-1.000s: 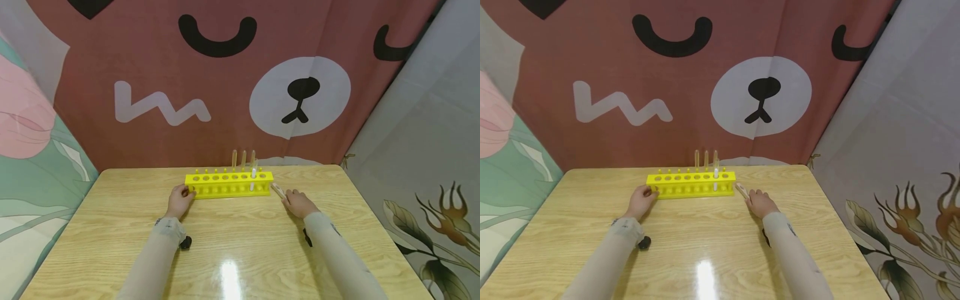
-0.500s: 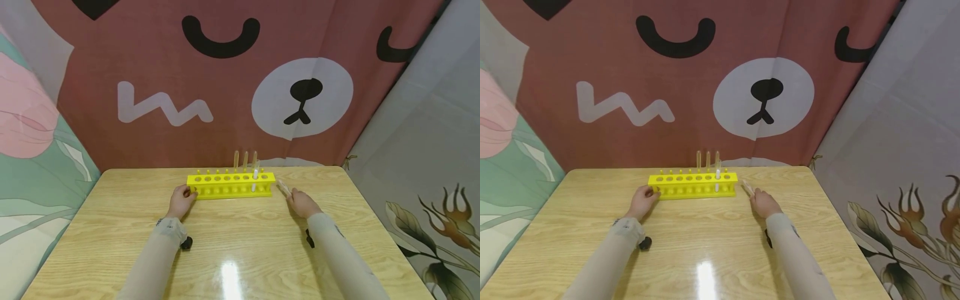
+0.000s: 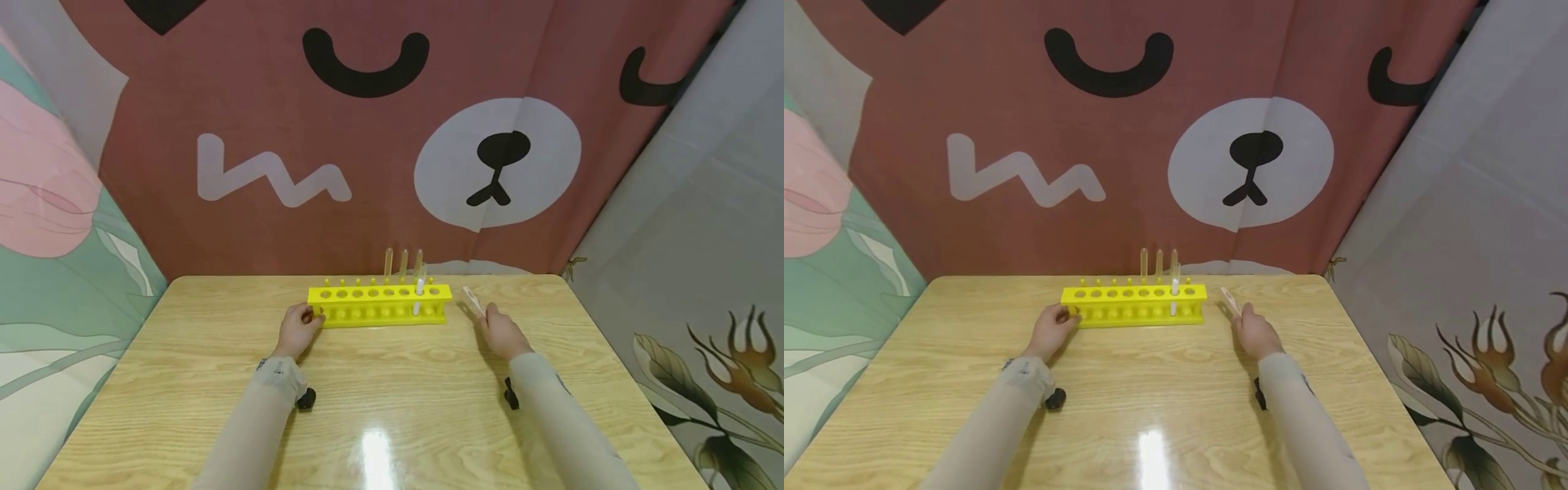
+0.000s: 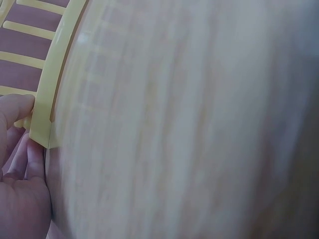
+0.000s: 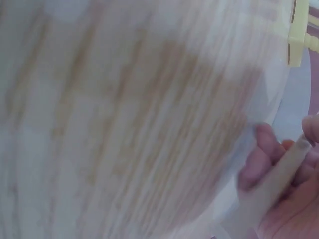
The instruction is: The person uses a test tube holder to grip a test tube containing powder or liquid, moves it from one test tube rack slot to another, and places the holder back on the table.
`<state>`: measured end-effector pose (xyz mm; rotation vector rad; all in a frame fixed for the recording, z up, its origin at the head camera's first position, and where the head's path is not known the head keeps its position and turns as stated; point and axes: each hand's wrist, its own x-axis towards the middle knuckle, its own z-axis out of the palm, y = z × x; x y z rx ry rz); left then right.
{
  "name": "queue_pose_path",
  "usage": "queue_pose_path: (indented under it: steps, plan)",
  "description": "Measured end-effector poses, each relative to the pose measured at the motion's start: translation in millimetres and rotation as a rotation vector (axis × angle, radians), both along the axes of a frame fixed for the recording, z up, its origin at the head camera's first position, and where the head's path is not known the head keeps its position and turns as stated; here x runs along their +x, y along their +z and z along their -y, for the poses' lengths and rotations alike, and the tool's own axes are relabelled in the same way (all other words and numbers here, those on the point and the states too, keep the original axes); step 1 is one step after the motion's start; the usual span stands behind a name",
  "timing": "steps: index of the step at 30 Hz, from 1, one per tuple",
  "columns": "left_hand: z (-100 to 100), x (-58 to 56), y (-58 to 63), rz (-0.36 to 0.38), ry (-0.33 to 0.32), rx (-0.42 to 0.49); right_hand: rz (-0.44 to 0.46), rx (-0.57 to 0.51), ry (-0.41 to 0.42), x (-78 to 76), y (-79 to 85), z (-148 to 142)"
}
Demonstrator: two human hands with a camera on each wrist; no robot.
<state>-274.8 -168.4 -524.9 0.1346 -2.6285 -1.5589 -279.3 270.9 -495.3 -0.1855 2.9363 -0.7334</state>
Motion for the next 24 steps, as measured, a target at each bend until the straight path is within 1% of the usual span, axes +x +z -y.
queue_pose_path:
  steps: [6,11,15,20,24]
  plan:
    - [0,0.1,-0.1,-0.008,-0.004,-0.009,-0.043,-0.077,-0.039,1.5,-0.7,1]
    - [1,-1.2,-2.0,-0.013,0.000,-0.001,-0.069,-0.108,-0.060,2.1,-0.3,2]
    - [2,-1.6,-2.4,-0.017,0.000,-0.002,-0.073,-0.115,-0.082,1.6,2.3,4]
    - [1,-0.9,-1.6,-0.018,0.003,-0.006,-0.115,-0.109,-0.113,0.7,7.2,9]
    - [1,-0.4,-0.6,-0.014,0.009,-0.003,-0.133,-0.113,-0.114,0.3,10.6,13]
